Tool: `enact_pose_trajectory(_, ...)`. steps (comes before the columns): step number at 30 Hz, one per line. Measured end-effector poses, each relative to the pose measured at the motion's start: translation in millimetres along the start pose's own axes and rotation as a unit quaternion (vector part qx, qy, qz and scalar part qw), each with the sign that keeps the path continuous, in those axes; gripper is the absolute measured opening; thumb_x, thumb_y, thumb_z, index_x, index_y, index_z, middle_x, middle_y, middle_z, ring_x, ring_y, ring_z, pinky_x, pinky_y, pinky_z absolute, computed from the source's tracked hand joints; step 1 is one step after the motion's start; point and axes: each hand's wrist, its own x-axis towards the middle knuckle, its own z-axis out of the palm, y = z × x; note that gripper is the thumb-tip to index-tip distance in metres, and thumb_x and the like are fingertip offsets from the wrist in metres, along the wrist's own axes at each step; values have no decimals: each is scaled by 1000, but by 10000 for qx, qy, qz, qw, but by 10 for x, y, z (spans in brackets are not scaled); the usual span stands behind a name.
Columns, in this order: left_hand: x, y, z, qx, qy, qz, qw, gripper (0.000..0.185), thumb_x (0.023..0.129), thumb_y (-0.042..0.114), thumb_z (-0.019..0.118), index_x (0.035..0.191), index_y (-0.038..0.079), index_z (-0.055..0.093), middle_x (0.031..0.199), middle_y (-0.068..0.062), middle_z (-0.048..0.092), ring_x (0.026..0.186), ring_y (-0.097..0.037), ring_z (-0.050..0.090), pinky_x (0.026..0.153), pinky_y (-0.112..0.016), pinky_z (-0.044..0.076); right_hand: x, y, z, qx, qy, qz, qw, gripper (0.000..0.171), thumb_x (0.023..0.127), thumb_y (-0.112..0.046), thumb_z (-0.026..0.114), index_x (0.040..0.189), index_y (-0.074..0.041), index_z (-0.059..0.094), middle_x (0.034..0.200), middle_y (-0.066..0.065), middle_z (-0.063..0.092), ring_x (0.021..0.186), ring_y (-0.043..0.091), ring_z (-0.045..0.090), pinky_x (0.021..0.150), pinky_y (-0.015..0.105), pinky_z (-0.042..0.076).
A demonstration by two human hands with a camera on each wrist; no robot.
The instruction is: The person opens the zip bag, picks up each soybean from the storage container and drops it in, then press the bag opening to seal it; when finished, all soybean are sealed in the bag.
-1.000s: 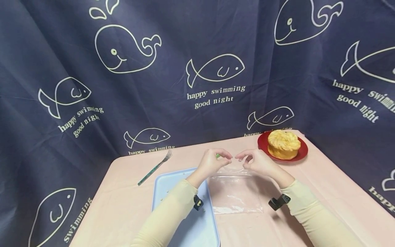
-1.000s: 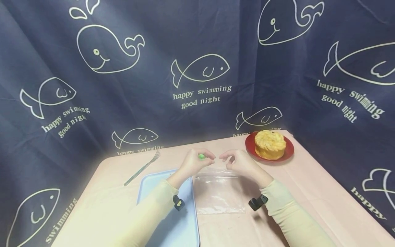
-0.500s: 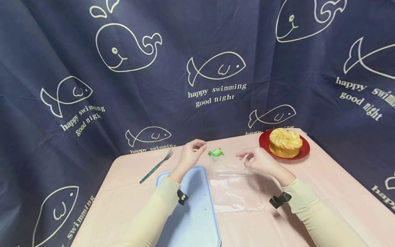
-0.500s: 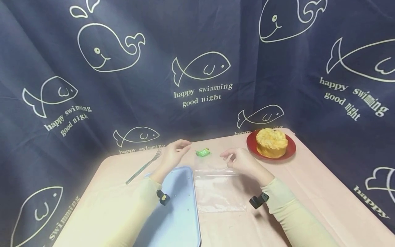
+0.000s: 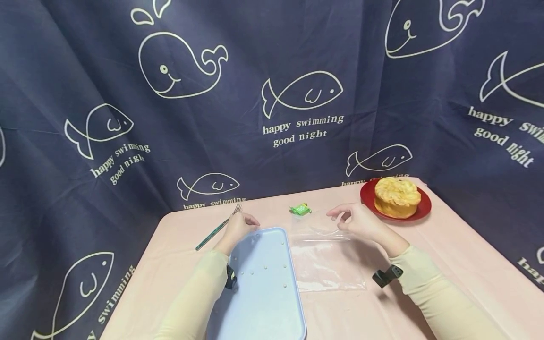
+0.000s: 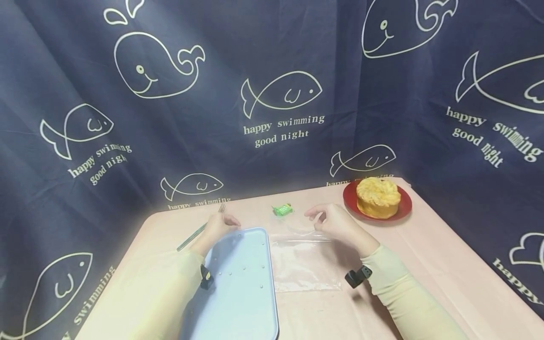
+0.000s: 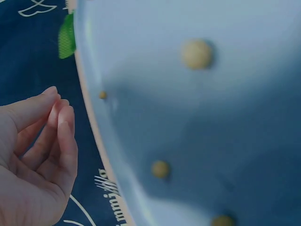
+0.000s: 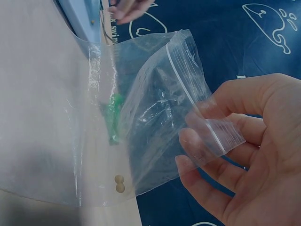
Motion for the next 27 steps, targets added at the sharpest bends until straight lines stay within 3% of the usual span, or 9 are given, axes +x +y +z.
enact_pose_trajectory(5, -29, -57, 44, 278, -236, -74, 9993, 5, 83, 7, 82, 86, 7, 79, 81, -1, 76, 77, -16, 69, 81, -41, 56, -3, 3, -10, -52, -23, 26, 10000, 35, 79, 8, 62, 110, 2, 75, 91, 3, 72, 80, 20, 66, 71, 27, 53)
enact_pose_trajectory(12, -31, -85, 129, 513, -212, -174, 9983, 5, 81, 8, 83, 84, 9, 79, 83, 0, 75, 84, -19, 69, 82, -40, 57, -4, 9, -11, -83, -29, 63, 9999, 35, 78, 8, 62, 110, 0, 75, 91, 1, 72, 80, 19, 66, 69, 26, 52)
enact_pose_trajectory(22, -31, -81, 186, 889, -274, 36, 9957, 6, 82, 4, 82, 80, 8, 78, 80, 0, 74, 76, -16, 68, 73, -34, 57, -13, 5, -3, -102, -16, 85, 9999, 35, 78, 7, 63, 109, 0, 76, 91, 1, 72, 79, 17, 66, 68, 26, 52)
enact_pose_trajectory(27, -24, -97, 214, 773, -232, 111, 9967, 8, 83, 5, 81, 78, 9, 77, 79, 1, 74, 75, -14, 67, 73, -33, 57, -18, 7, 11, -30, 20, 54, 10000, 34, 78, 8, 62, 109, 2, 75, 91, 2, 72, 79, 18, 66, 69, 26, 53)
